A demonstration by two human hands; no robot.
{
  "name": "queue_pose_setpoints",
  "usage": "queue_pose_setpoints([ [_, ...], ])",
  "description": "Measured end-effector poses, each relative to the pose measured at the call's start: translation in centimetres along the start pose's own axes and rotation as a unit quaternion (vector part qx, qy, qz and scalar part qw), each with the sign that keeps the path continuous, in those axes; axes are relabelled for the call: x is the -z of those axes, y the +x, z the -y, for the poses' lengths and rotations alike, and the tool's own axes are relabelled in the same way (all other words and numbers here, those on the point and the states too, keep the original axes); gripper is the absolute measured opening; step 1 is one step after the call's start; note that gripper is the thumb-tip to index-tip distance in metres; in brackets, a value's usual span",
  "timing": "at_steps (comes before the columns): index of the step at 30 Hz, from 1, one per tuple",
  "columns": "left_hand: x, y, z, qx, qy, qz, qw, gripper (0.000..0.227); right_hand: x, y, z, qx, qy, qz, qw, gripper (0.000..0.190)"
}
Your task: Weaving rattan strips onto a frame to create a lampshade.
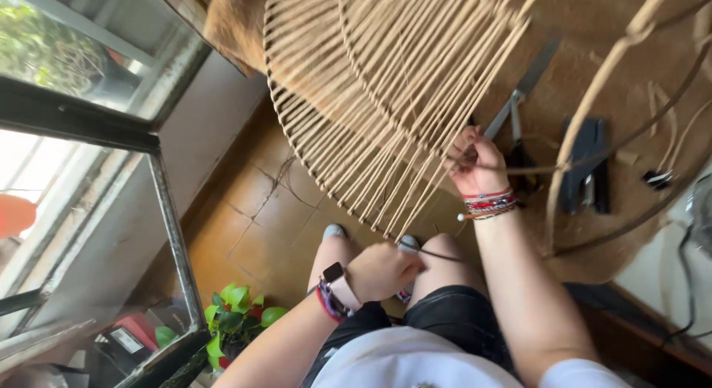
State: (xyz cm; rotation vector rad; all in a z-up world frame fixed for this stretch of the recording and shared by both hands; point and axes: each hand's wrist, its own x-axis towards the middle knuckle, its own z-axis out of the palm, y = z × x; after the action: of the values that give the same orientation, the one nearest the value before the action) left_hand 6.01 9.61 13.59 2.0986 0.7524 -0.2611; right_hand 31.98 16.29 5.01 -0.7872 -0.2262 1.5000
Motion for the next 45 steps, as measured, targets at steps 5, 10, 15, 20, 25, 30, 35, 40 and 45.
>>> queue_pose_setpoints([
  [5, 11.6, 5.2, -7.2, -0.021, 0.131, -0.352, 0.926, 0.035, 7.1, 6.2, -0.8, 0.045, 0.105, 0.210, 0.971, 0.029],
  [10, 9.1, 11.9, -5.8, 0.008, 0.286, -0.388, 0.876, 0.015, 12.9, 9.4, -4.3, 0.002, 0.174, 0.302, 0.937, 0.024],
  [15, 13.5, 10.2, -4.7, -0.120, 0.319, -0.355, 0.870, 0.016, -3.6, -3.1, 1.2, -0.126, 0.257, -0.027, 0.958, 0.027],
  [20, 12.8, 10.5, -2.4, -0.225, 0.285, -0.438, 0.823, 0.009, -1.3, -10.6, 4.2, -0.171, 0.029, -0.108, 0.979, 0.031],
  [25, 14.3, 6.8, -5.3, -0.266, -0.132, -0.361, 0.884, 0.019, -1.8, -10.3, 7.0, -0.095, -0.039, -0.150, 0.983, 0.040],
  [30, 4.8, -1.6, -3.1, -0.121, -0.394, -0.227, 0.882, 0.032, -1.1, -9.1, 5.4, -0.081, -0.219, -0.268, 0.935, 0.038],
  [35, -4.5, -4.0, 1.3, 0.004, -0.355, -0.146, 0.923, 0.038, -3.6, -10.0, 5.3, -0.099, -0.261, -0.281, 0.918, 0.050],
  [40, -1.8, -4.3, -0.5, 0.056, -0.323, -0.191, 0.925, 0.026, -13.3, -14.5, 6.5, -0.028, -0.149, -0.152, 0.977, 0.048],
  [45, -0.4, -4.2, -3.3, 0.172, -0.437, -0.191, 0.862, 0.041, -18.5, -26.3, 2.7, 0.181, -0.475, 0.016, 0.861, 0.023],
])
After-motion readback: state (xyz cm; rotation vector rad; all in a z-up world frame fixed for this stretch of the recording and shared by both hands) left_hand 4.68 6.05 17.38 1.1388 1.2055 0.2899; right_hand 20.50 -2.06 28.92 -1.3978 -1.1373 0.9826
